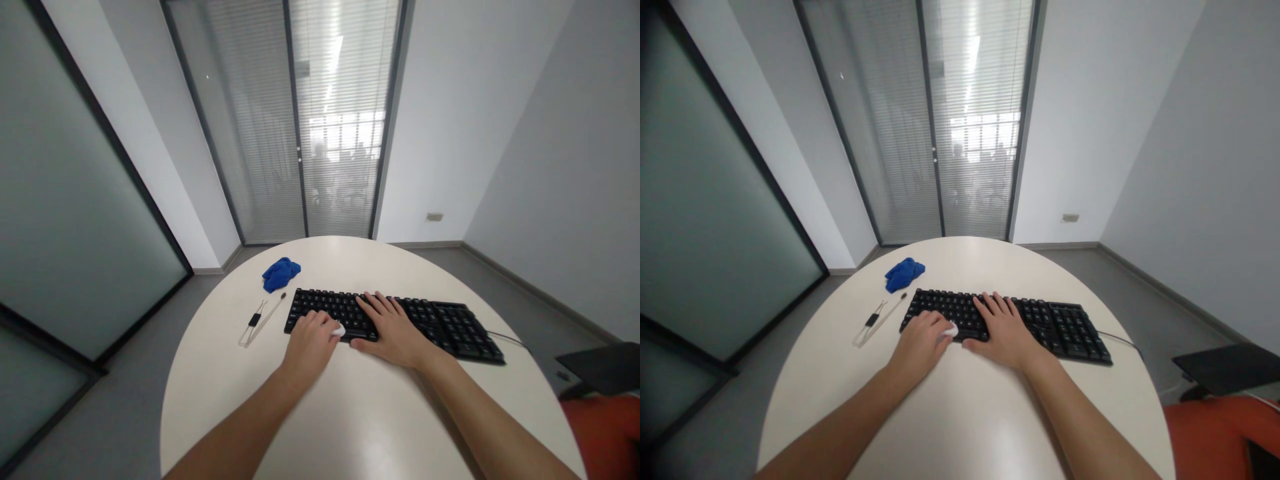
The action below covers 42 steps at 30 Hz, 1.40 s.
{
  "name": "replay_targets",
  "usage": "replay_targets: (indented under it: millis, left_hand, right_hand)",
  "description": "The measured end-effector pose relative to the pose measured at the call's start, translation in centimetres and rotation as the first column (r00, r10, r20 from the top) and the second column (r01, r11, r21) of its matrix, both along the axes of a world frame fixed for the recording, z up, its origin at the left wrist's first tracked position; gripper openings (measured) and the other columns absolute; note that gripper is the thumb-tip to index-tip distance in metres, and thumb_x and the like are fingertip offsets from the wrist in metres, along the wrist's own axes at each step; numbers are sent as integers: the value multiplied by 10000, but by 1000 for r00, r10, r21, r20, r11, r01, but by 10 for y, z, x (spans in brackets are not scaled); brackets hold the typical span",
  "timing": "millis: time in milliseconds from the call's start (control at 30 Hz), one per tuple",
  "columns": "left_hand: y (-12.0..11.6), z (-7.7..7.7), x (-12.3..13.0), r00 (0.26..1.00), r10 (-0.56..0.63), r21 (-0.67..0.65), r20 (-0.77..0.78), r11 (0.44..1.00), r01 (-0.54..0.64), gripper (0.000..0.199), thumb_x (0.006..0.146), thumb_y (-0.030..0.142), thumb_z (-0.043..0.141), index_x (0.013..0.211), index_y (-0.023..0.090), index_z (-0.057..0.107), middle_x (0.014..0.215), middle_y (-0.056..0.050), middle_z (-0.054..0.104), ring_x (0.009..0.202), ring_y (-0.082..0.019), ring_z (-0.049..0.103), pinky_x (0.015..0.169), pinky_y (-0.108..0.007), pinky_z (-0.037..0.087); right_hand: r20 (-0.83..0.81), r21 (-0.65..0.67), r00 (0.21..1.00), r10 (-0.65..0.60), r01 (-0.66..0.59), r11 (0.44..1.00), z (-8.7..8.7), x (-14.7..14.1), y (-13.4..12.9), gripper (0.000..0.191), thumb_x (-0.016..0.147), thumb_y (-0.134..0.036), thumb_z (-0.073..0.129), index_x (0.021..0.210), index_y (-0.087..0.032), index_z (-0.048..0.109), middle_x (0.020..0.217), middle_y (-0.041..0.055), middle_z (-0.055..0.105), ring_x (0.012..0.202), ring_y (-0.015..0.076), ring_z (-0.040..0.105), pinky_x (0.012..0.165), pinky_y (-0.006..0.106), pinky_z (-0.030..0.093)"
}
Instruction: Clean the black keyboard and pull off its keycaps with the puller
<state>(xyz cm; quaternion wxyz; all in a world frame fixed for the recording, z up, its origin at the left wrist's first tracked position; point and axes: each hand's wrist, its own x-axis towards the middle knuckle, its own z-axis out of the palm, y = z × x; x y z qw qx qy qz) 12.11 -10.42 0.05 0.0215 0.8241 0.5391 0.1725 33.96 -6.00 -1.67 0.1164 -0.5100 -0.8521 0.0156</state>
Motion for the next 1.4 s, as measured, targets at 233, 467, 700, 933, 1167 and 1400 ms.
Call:
replay_targets:
  millis: [233,467,700,933,1167,1400]
  left_hand:
    - [2,5,-1,1000,15,-24,-25,1000,-15,174,937,243,582,1072,244,692,1055,-39,657,1023,-237,544,848,-368,404]
    - [1,3,-4,1000,14,-2,-3,1000,-14,162,924,223,582,1049,232,684,1047,-41,650,1010,-232,545,857,-374,406]
    - [0,0,-1,999,-42,43,9,998,42,173,938,243,536,1032,221,680,1026,-50,641,988,-228,544,846,-372,411]
    - [1,9,-12,999,18,14,-45,1000,-18,131,870,167,568,937,205,674,982,-57,651,975,-241,547,857,-380,412]
    - [4,10,-18,998,57,38,14,998,-58,96,842,176,580,880,210,662,933,-36,669,918,-223,585,823,-351,430]
    - [10,4,-21,995,68,89,68,993,-74,215,929,184,518,1029,227,703,1014,-37,689,958,-218,583,851,-352,434]
  right_hand:
    - [-9,11,1000,11,-11,1000,-3,2,2,1012,774,-827,460,1536,-171,340,1594,148,284,1469,395,214,1176,590,199]
    - [5,-4,1000,13,-13,1000,0,1,1,994,787,-808,469,1539,-172,333,1595,139,282,1474,385,208,1181,578,203]
    - [-3,5,1000,19,-19,1000,-3,2,2,1017,776,-831,449,1536,-166,338,1590,144,292,1469,390,220,1177,585,204]
    - [-8,-2,1000,22,-22,1000,-2,3,2,1012,775,-827,461,1541,-179,328,1594,141,281,1471,388,214,1179,590,194]
    - [-15,-11,1000,17,-17,1000,-2,3,2,1011,767,-821,484,1539,-186,335,1586,143,302,1469,396,215,1178,593,195]
    - [-2,-25,1000,15,-15,1000,0,2,1,1016,780,-817,467,1544,-164,321,1596,145,276,1470,405,201,1179,590,193]
